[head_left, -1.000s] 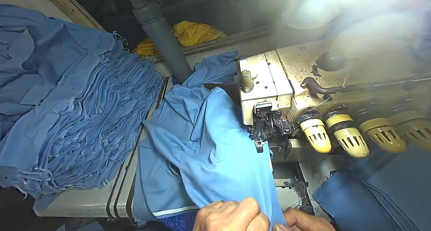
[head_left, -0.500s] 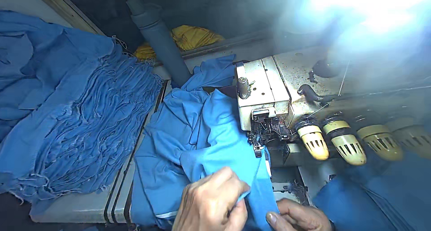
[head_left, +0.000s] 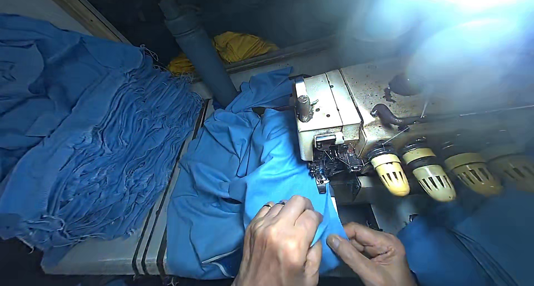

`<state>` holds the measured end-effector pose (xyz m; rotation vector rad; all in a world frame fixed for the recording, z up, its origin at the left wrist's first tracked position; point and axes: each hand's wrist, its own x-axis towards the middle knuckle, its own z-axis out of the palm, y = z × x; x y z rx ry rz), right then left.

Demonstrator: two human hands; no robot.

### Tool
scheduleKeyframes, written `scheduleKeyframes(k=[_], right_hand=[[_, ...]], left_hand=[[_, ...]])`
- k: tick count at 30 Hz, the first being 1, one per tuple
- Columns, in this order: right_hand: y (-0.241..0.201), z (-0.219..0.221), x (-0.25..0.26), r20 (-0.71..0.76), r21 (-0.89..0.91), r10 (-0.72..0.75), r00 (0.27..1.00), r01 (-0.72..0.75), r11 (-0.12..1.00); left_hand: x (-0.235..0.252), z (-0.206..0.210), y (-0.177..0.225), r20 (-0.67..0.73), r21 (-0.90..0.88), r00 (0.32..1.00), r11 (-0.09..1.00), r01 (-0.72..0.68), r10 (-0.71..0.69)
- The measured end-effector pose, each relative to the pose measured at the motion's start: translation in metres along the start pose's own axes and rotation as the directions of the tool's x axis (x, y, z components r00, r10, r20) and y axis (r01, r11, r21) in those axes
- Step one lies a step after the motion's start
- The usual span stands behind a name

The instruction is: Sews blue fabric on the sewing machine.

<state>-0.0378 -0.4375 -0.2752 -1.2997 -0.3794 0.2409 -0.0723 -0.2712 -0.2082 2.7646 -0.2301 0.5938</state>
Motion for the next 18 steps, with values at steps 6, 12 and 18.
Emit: scheduleKeyframes(k=[6,12,18], right_hand=[[-0.001,-0.007,-0.015,0.044,0.130,0.058,0.997,-0.063,0.990],[0.003,-0.004,-0.013,0.043,0.191,0.045,0.998,-0.052,0.980],[0.008,0.017,-0.007,0.045,0.204,0.018,0.999,-0.027,0.979]], left_hand=[[-0.021,0.000,-0.007,-0.031,-0.086,0.998,0.994,-0.063,0.061],[-0.013,0.002,-0.010,-0.048,-0.012,0.977,0.978,-0.210,0.209],[0.013,0.009,-0.025,-0.043,0.082,0.933,0.932,-0.352,0.356]])
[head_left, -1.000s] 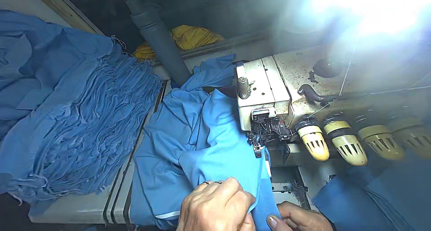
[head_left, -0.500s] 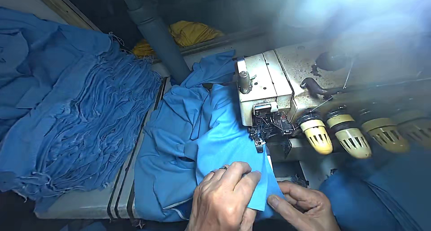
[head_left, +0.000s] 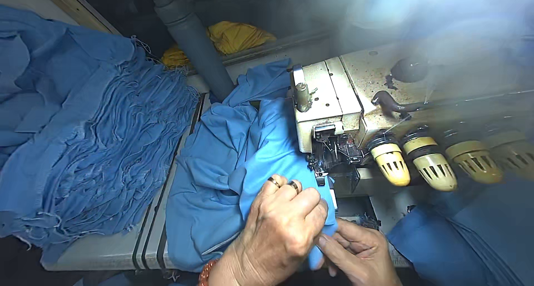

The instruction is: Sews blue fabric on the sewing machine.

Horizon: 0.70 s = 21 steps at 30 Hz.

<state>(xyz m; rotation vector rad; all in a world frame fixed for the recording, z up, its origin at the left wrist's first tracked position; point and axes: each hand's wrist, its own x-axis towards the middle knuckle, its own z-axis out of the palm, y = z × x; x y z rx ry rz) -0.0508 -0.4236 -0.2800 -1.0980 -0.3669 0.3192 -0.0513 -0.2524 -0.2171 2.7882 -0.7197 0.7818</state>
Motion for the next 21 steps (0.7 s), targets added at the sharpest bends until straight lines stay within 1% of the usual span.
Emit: scheduleKeyframes(k=[2,5,9,11,14,16,19,20,21], right_hand=[[0.001,0.009,0.003,0.000,0.001,-0.007,1.000,0.007,1.000],[0.002,0.018,0.006,-0.001,-0.016,-0.024,1.000,0.024,1.000],[0.005,0.024,0.006,-0.006,-0.030,-0.052,0.999,0.052,0.998],[0.005,0.027,0.006,-0.005,-0.043,-0.042,0.999,0.042,0.998],[0.003,0.032,0.006,0.014,-0.071,-0.016,1.000,0.017,0.997],[0.001,0.033,0.007,0.029,-0.074,0.011,1.000,-0.009,0.997],[-0.002,0.028,0.007,0.097,-0.146,0.034,0.995,-0.020,0.989],[-0.004,0.026,0.006,0.121,-0.207,0.020,0.992,0.005,0.978],[-0.006,0.024,0.005,0.138,-0.281,-0.023,0.990,0.061,0.958]], left_hand=[[0.006,0.000,-0.008,0.022,0.005,0.999,0.999,-0.045,0.045],[0.010,-0.001,-0.014,0.052,-0.018,0.996,0.997,-0.069,0.070],[0.005,0.000,-0.014,0.050,-0.049,0.998,0.998,-0.030,0.033],[0.002,0.005,-0.016,-0.009,-0.051,1.000,0.999,0.011,-0.011],[0.003,0.013,-0.020,-0.098,-0.035,0.989,0.993,0.109,-0.112],[0.004,0.016,-0.021,-0.121,-0.029,0.964,0.972,0.234,-0.235],[-0.001,0.015,-0.020,-0.131,-0.054,0.882,0.892,0.449,-0.452],[-0.006,0.013,-0.017,-0.129,-0.071,0.851,0.861,0.503,-0.508],[-0.013,0.010,-0.013,-0.137,-0.087,0.827,0.838,0.539,-0.546]])
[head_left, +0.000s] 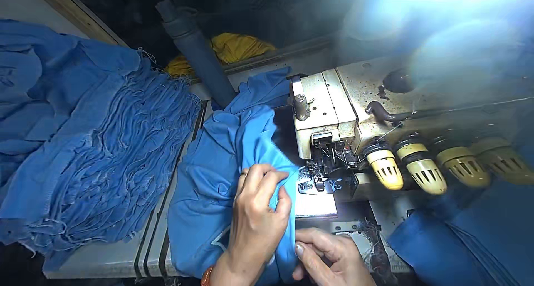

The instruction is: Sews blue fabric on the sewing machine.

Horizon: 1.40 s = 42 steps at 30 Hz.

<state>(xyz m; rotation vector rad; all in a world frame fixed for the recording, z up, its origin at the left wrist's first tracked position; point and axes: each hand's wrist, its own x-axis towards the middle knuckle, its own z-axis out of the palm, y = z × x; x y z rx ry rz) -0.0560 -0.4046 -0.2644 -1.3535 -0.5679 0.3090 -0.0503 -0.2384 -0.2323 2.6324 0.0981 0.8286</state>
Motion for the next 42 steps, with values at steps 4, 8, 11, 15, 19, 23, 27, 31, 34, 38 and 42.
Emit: scheduleKeyframes(k=[4,8,11,15,19,23,27,31,34,38,42], right_hand=[[0.007,-0.013,0.000,0.032,-0.288,-0.227,0.973,0.227,0.930],[0.006,-0.043,-0.004,-0.047,-0.345,-0.254,0.966,0.223,0.912],[0.008,-0.079,-0.008,-0.254,-0.398,-0.242,0.936,0.127,0.908],[-0.008,-0.086,-0.023,-0.285,-0.255,-0.153,0.946,0.080,0.964],[-0.015,-0.077,-0.030,-0.280,-0.114,-0.093,0.955,0.063,0.991],[-0.023,-0.065,-0.031,-0.325,-0.059,-0.081,0.942,0.065,0.996],[-0.024,-0.057,-0.030,-0.343,-0.076,-0.094,0.935,0.072,0.995],[-0.022,-0.056,-0.029,-0.344,-0.102,-0.125,0.930,0.095,0.990],[-0.022,-0.056,-0.026,-0.333,-0.106,-0.154,0.930,0.126,0.986],[-0.028,-0.053,-0.024,-0.329,-0.035,-0.154,0.932,0.151,0.988],[-0.033,-0.056,-0.026,-0.307,-0.022,-0.133,0.942,0.133,0.991]], left_hand=[[-0.036,-0.031,0.026,0.125,-0.176,0.992,0.983,0.053,-0.031],[-0.061,-0.038,0.048,0.371,-0.342,0.928,0.932,0.118,0.019],[-0.063,-0.031,0.039,0.424,-0.309,0.905,0.945,0.106,0.036],[-0.068,-0.016,0.043,0.368,-0.275,0.920,0.961,-0.033,0.136],[-0.060,-0.021,0.047,0.298,-0.340,0.942,0.939,-0.047,0.155],[-0.054,-0.031,0.050,0.196,-0.428,0.967,0.901,-0.066,0.163],[-0.075,-0.021,0.056,0.272,-0.204,0.934,0.963,-0.179,0.231],[-0.073,-0.024,0.047,0.273,-0.291,0.942,0.950,-0.113,0.196],[-0.058,-0.035,0.038,0.259,-0.429,0.949,0.902,-0.054,0.180],[-0.035,-0.043,0.024,0.204,-0.564,0.965,0.825,-0.022,0.166],[-0.017,-0.055,0.019,0.188,-0.532,0.980,0.845,0.045,0.066]])
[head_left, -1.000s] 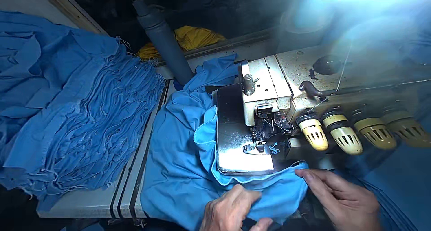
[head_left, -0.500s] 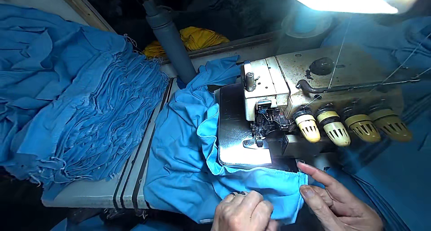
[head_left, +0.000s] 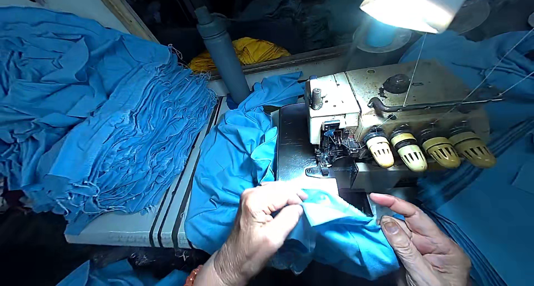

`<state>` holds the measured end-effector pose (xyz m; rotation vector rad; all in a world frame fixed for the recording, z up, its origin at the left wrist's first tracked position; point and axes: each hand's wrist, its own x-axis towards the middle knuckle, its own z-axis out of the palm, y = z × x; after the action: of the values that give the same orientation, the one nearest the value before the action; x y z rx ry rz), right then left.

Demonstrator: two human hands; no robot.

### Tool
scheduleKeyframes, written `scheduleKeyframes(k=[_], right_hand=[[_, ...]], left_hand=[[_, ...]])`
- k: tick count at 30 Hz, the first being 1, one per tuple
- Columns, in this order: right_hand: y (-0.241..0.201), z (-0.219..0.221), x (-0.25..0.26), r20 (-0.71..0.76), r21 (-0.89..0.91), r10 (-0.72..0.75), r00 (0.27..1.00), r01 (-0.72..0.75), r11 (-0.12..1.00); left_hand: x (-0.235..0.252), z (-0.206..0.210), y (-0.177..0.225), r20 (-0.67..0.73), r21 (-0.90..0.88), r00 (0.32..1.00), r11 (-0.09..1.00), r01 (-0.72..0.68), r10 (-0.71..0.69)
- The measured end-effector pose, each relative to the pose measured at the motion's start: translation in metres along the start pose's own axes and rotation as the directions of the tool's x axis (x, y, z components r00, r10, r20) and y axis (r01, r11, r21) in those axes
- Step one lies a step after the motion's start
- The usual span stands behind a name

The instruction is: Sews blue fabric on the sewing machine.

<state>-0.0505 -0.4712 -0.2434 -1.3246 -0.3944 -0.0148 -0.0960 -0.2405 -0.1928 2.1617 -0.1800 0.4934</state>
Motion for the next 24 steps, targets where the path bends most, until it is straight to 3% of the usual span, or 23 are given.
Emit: scheduleKeyframes(k=[3,6,14,16,18,19,21,22,23,24], right_hand=[[-0.006,-0.003,-0.001,0.114,-0.024,0.016,0.993,-0.013,1.000],[-0.007,-0.004,-0.001,0.260,-0.004,0.020,0.965,-0.020,1.000],[-0.015,-0.007,0.005,0.166,0.121,0.060,0.984,-0.081,0.989],[-0.018,-0.009,0.006,0.181,0.051,0.006,0.983,-0.015,0.999],[-0.021,-0.006,0.004,0.206,0.022,-0.065,0.976,0.062,0.998],[-0.021,-0.003,0.003,0.209,0.028,-0.106,0.972,0.103,0.994],[-0.014,0.002,0.002,0.217,0.106,-0.187,0.958,0.167,0.980],[-0.015,0.006,0.003,0.218,0.149,-0.181,0.959,0.150,0.977],[-0.027,0.012,0.005,0.205,0.137,-0.080,0.975,0.052,0.989],[-0.053,0.020,0.019,0.188,0.008,0.185,0.965,-0.190,0.982]], left_hand=[[0.014,-0.010,0.012,-0.029,-0.021,0.998,0.998,0.062,-0.062],[0.025,-0.010,0.024,0.032,-0.099,0.995,0.990,0.101,-0.098],[0.035,-0.008,0.028,0.096,-0.157,0.991,0.982,0.108,-0.094],[0.031,-0.007,0.026,0.251,-0.160,0.966,0.982,0.104,-0.061],[0.022,0.008,0.031,0.500,-0.063,0.866,0.996,0.066,-0.026],[0.018,0.019,0.034,0.549,-0.029,0.835,0.999,-0.022,0.034],[0.016,0.030,0.043,0.458,-0.020,0.879,0.991,-0.135,0.129],[0.019,0.030,0.055,0.376,-0.057,0.916,0.991,-0.124,0.137],[0.020,0.033,0.070,0.278,-0.135,0.950,0.985,-0.106,0.140],[0.020,0.038,0.088,0.206,-0.248,0.969,0.965,-0.085,0.139]])
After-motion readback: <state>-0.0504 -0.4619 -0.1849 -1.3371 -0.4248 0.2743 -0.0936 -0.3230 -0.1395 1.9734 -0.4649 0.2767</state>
